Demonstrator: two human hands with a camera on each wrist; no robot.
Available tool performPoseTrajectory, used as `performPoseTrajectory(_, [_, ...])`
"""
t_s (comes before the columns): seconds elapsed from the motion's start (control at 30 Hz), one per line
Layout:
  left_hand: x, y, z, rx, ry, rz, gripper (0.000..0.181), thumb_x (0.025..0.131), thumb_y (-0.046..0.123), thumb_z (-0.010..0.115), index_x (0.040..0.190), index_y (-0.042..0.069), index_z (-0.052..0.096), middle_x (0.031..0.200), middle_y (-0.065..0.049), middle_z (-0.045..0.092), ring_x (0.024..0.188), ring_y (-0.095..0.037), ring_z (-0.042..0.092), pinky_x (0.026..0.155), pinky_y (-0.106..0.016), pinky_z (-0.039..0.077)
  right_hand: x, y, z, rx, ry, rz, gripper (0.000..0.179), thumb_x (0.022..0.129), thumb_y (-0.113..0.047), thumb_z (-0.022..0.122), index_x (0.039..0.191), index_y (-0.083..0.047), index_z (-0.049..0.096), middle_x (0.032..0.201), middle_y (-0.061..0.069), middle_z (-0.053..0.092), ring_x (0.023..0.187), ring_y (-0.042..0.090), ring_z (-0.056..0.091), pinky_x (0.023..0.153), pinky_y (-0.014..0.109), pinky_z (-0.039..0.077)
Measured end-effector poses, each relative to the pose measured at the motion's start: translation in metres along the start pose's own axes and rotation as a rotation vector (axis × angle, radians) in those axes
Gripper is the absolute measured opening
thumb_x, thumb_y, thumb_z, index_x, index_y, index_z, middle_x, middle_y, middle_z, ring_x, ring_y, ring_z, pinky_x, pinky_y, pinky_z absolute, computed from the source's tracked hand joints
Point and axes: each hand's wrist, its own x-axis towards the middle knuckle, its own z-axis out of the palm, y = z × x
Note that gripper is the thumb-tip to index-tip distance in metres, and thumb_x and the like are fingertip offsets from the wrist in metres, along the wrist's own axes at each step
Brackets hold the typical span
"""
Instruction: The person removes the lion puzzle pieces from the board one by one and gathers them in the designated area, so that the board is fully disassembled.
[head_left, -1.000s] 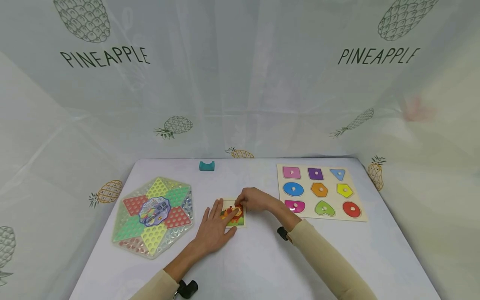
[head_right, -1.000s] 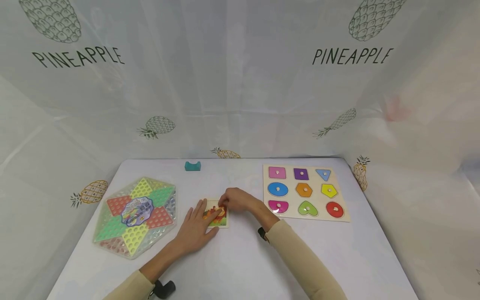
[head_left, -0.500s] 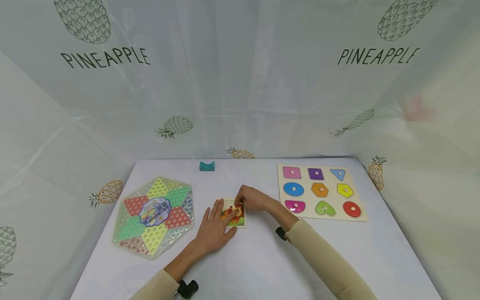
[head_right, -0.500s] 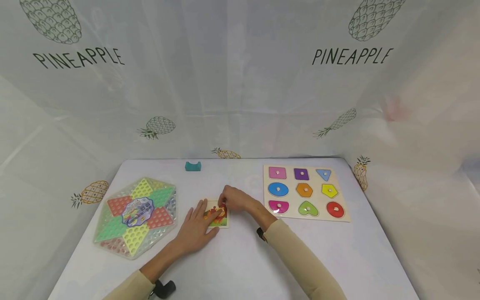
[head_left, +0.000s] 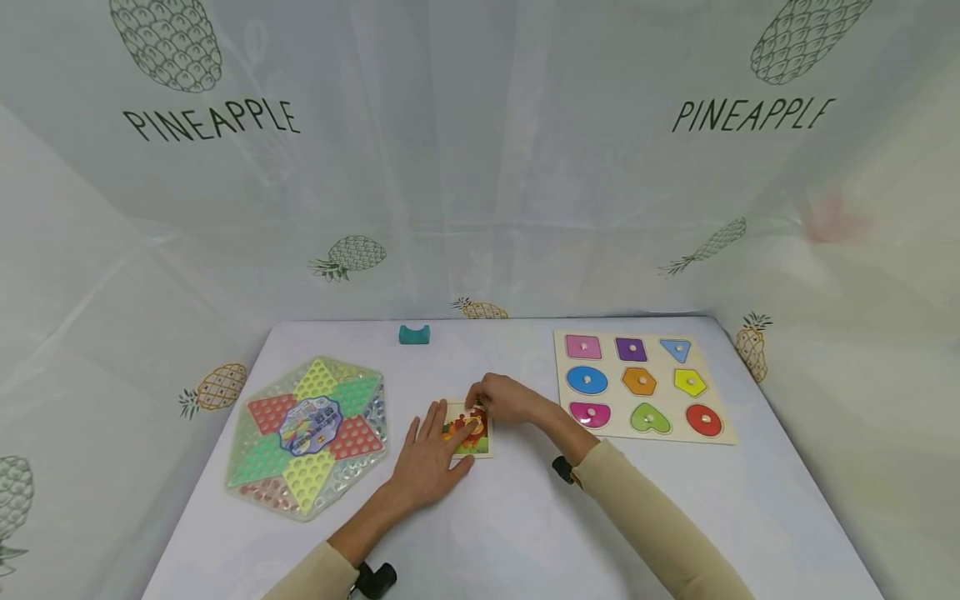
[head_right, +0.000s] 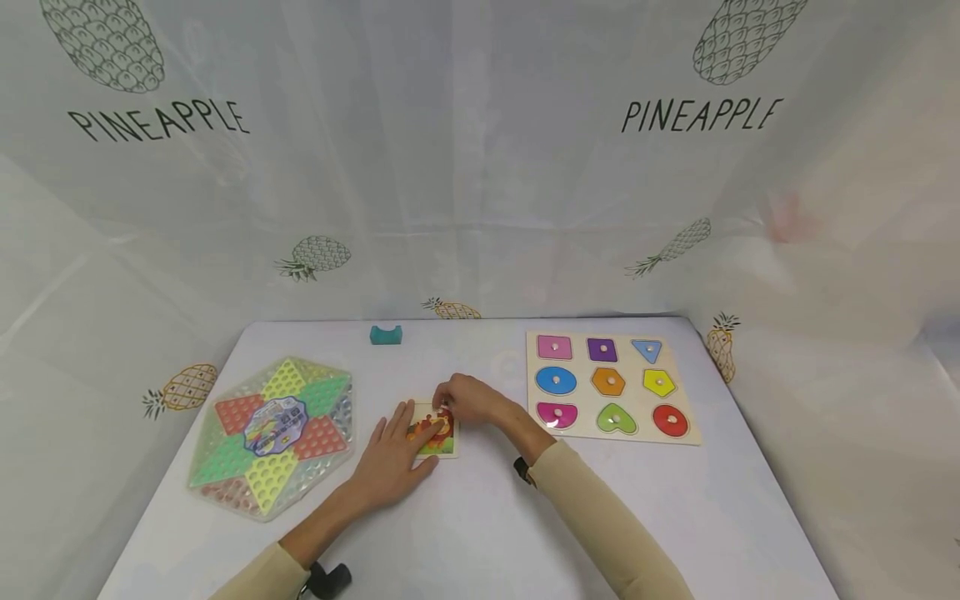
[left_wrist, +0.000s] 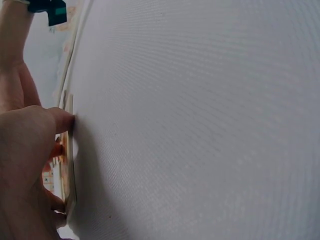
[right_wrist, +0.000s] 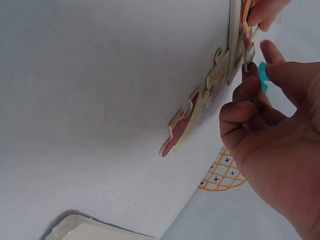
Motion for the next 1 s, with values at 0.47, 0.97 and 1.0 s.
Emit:
performPoseTrajectory(0.47, [-0.0004, -0.0007, 0.0037, 0.006, -0.003, -0.008, 0.057, 0.098, 0.055, 0.051, 0.151, 0.032, 0.048, 0.163, -0.024, 0.023, 0.153, -0.039, 0.017, 0.117, -0.063, 0.021, -0.0034, 0.0004, -0.0027, 0.097, 0.04, 0.065, 0.018, 0.095, -0.009, 0.068, 0.111, -0.011, 0.076, 0.093, -0.001, 0.068, 0.084, 0.014, 0.056, 0.075, 0.029, 0.051])
performPoseTrajectory(0.97, [0.0001, -0.0003, 0.0042, 0.007, -0.001, -0.013, 0.057, 0.098, 0.054, 0.053, 0.15, 0.031, 0.049, 0.164, -0.023, 0.023, 0.153, -0.039, 0.017, 0.117, -0.063, 0.021, -0.0079, -0.0001, -0.0047, 0.16, 0.058, 0.064, 0.014, 0.096, -0.009, 0.065, 0.108, -0.012, 0.074, 0.083, -0.002, 0.064, 0.072, 0.012, 0.056, 0.062, 0.025, 0.047])
performPoseTrajectory(1.0, [0.0, -0.0002, 0.0042, 0.008, -0.002, -0.013, 0.058, 0.098, 0.054, 0.053, 0.15, 0.031, 0.049, 0.164, -0.023, 0.023, 0.153, -0.039, 0.017, 0.117, -0.063, 0.021, -0.0079, 0.0004, -0.0047, 0.164, 0.059, 0.069, 0.014, 0.097, -0.01, 0.065, 0.108, -0.012, 0.074, 0.083, -0.002, 0.063, 0.072, 0.011, 0.056, 0.062, 0.025, 0.047])
